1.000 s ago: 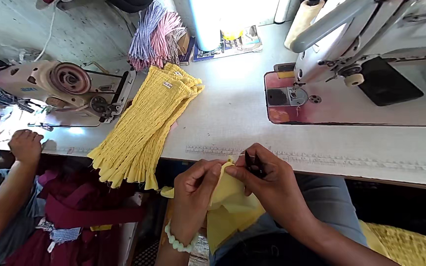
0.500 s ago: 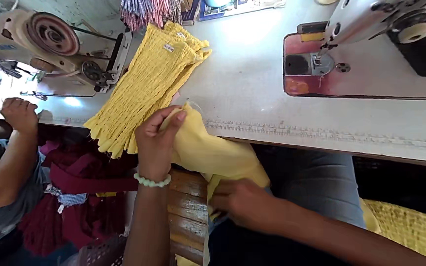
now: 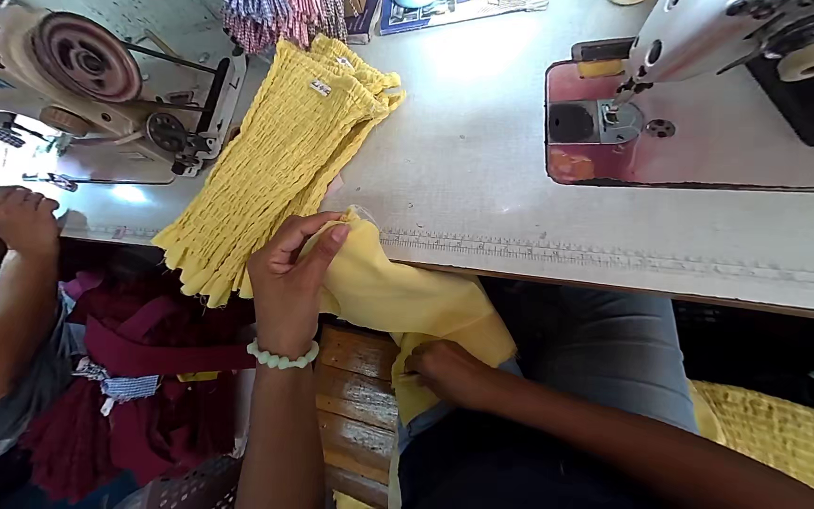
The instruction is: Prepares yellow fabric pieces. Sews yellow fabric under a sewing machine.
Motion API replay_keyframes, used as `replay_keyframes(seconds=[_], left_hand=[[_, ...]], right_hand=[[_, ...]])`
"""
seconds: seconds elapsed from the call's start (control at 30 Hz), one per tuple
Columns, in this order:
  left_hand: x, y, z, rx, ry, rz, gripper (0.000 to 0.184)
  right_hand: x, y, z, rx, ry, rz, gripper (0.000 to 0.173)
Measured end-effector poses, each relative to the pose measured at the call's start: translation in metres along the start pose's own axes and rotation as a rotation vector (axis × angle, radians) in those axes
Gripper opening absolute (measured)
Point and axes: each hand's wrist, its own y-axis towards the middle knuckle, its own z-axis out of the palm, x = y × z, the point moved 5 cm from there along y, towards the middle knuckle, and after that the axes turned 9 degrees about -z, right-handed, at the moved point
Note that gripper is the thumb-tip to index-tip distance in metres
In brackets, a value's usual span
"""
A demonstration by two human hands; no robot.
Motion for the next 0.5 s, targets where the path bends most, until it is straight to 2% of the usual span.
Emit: replay_keyframes(seconds=[0.17, 0.27, 0.4, 0.43, 0.47, 0.5], left_hand=[[-0.005, 0.002, -0.013, -0.023, 0.005, 0.066, 0.014], [-0.021, -0.002, -0.039, -0.022, 0.015, 0.197, 0.014], [-0.036, -0.023, -0.113, 0.041, -0.072, 0.33, 0.013], [-0.035, -0.031, -0.132, 0.09, -0.145, 0.313, 0.01], [-0.037, -0.037, -0.145, 0.211, -0.192, 0.281, 0.01], [-0.047, -0.036, -0.15, 0.436, -0.165, 0.243, 0.012]], right_hand=[[-0.008, -0.018, -0.03, -0.232, 0.287, 0.1, 0.021], [-0.011, -0.045, -0.051, -0.42, 0.45, 0.111, 0.022], [-0.012, -0.108, -0.091, -0.915, 0.497, 0.087, 0.013], [-0.011, -0.123, -0.102, -1.034, 0.493, 0.077, 0.01], [-0.008, -0.135, -0.113, -1.131, 0.495, 0.063, 0.007], [-0.003, -0.143, -0.124, -1.211, 0.493, 0.045, 0.005]])
